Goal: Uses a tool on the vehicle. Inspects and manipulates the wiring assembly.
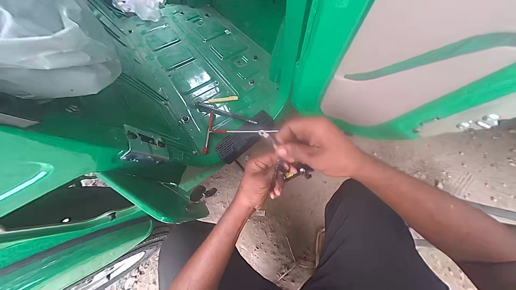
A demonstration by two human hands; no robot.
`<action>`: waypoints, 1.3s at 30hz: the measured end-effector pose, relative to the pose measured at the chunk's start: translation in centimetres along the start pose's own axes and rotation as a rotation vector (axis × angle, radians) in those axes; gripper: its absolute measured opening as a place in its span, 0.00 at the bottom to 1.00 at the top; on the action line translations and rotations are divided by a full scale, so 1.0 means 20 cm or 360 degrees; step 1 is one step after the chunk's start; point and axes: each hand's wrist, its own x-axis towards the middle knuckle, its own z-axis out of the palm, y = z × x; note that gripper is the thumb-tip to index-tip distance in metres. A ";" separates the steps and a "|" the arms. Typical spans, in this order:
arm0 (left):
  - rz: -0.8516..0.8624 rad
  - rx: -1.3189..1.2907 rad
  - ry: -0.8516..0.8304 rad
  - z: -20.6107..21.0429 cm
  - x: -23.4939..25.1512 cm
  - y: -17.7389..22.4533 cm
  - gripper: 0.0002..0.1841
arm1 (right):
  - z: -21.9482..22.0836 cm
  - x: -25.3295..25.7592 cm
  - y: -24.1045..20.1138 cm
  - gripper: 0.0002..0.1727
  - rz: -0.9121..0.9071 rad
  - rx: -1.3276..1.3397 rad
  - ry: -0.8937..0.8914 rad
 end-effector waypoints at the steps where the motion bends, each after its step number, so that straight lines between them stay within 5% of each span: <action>1: 0.0015 0.0054 0.0047 0.01 0.02 0.02 0.13 | -0.02 0.04 0.02 0.04 -0.0023 0.0011 -0.0019; 8: -0.0159 -0.0494 0.0373 -0.04 0.07 0.05 0.51 | -0.13 0.26 0.14 0.03 -0.0051 0.0074 -0.0250; 12: 0.0317 -0.0277 0.0608 -0.07 -0.01 0.09 0.27 | -0.11 0.32 0.14 0.04 -0.0039 0.0154 -0.0368; 18: 0.0849 0.0975 0.1132 0.15 -0.05 0.13 0.13 | -0.12 0.36 0.07 0.06 -0.0061 0.0438 -0.0470; 21: 0.0714 0.1002 0.1059 0.22 -0.07 0.14 0.08 | -0.14 0.33 0.05 0.06 -0.0097 0.0436 -0.0507; 26: 0.0123 0.0462 0.0712 0.37 -0.14 0.29 0.13 | -0.17 0.31 0.06 0.05 -0.0283 0.0332 -0.0538; 31: 0.0071 0.0378 0.0831 0.43 -0.11 0.37 0.13 | -0.12 0.14 0.09 0.13 -0.0535 0.0115 0.0091; 35: 0.0016 0.0272 0.0730 0.39 -0.04 0.23 0.13 | -0.08 -0.09 0.17 0.24 -0.0251 0.0024 0.0173; 39: -0.0119 0.0275 0.0617 0.37 0.05 0.16 0.14 | -0.11 -0.18 0.26 0.13 -0.0117 -0.0183 0.0393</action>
